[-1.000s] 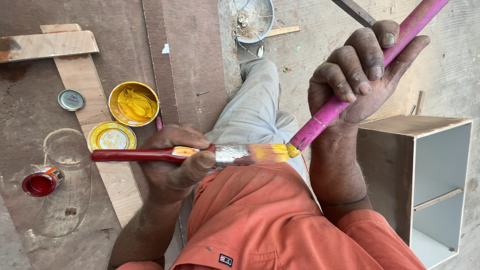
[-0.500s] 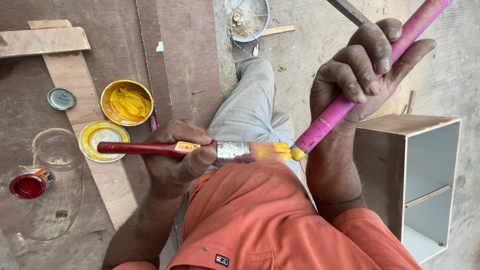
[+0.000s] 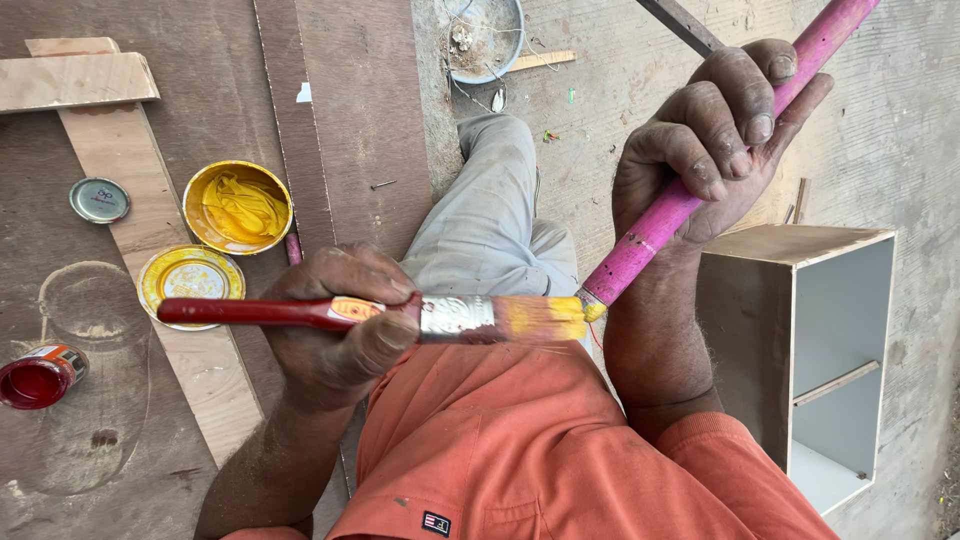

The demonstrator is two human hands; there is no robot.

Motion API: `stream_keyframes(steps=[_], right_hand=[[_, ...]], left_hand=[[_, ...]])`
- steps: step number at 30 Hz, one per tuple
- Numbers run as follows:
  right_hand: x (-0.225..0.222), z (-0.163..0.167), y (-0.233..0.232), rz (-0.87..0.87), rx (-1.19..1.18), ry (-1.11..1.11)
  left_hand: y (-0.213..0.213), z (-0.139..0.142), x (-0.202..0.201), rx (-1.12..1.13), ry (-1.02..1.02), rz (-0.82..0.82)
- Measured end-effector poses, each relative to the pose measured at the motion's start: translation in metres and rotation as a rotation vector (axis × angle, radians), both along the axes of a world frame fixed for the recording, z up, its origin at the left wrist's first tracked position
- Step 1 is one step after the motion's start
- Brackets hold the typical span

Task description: The person paints a pink cylindrical wooden rod with yellow paint using a brush, then switches to red paint to cover the same rod. The person repeatedly dips the brush into paint cans and applies paint to the rod while sitting on the floor.

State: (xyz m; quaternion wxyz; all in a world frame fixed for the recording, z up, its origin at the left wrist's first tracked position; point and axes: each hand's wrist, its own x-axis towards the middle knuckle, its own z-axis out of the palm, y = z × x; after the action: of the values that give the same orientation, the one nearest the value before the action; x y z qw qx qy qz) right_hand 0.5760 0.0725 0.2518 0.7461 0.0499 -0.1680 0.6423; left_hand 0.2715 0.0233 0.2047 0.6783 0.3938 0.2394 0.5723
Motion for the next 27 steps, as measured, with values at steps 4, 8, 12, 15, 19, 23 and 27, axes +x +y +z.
stream_keyframes(steps=[4, 8, 12, 15, 19, 23, 27], right_hand=[[-0.001, 0.000, -0.001, -0.004, 0.006, -0.029], [0.003, -0.002, -0.002, 0.006, 0.013, -0.038], [0.008, -0.002, -0.002, 0.004, 0.007, -0.025], [0.009, -0.002, 0.000, 0.005, 0.016, -0.023], [0.009, 0.001, 0.000, 0.014, 0.035, -0.053], [0.014, 0.006, -0.002, -0.002, 0.076, -0.082], [0.026, 0.008, -0.011, -0.010, 0.072, -0.095]], left_hand=[[0.002, -0.001, 0.007, 0.161, 0.179, 0.015], [0.003, -0.006, 0.004, 0.014, 0.080, 0.013], [-0.004, -0.003, -0.002, -0.033, 0.056, 0.076], [-0.004, 0.002, -0.001, 0.040, 0.074, 0.043], [0.002, 0.011, 0.005, 0.199, 0.184, 0.013], [0.003, 0.017, 0.014, 0.243, 0.227, 0.033], [-0.003, 0.023, 0.019, 0.186, 0.233, 0.080]])
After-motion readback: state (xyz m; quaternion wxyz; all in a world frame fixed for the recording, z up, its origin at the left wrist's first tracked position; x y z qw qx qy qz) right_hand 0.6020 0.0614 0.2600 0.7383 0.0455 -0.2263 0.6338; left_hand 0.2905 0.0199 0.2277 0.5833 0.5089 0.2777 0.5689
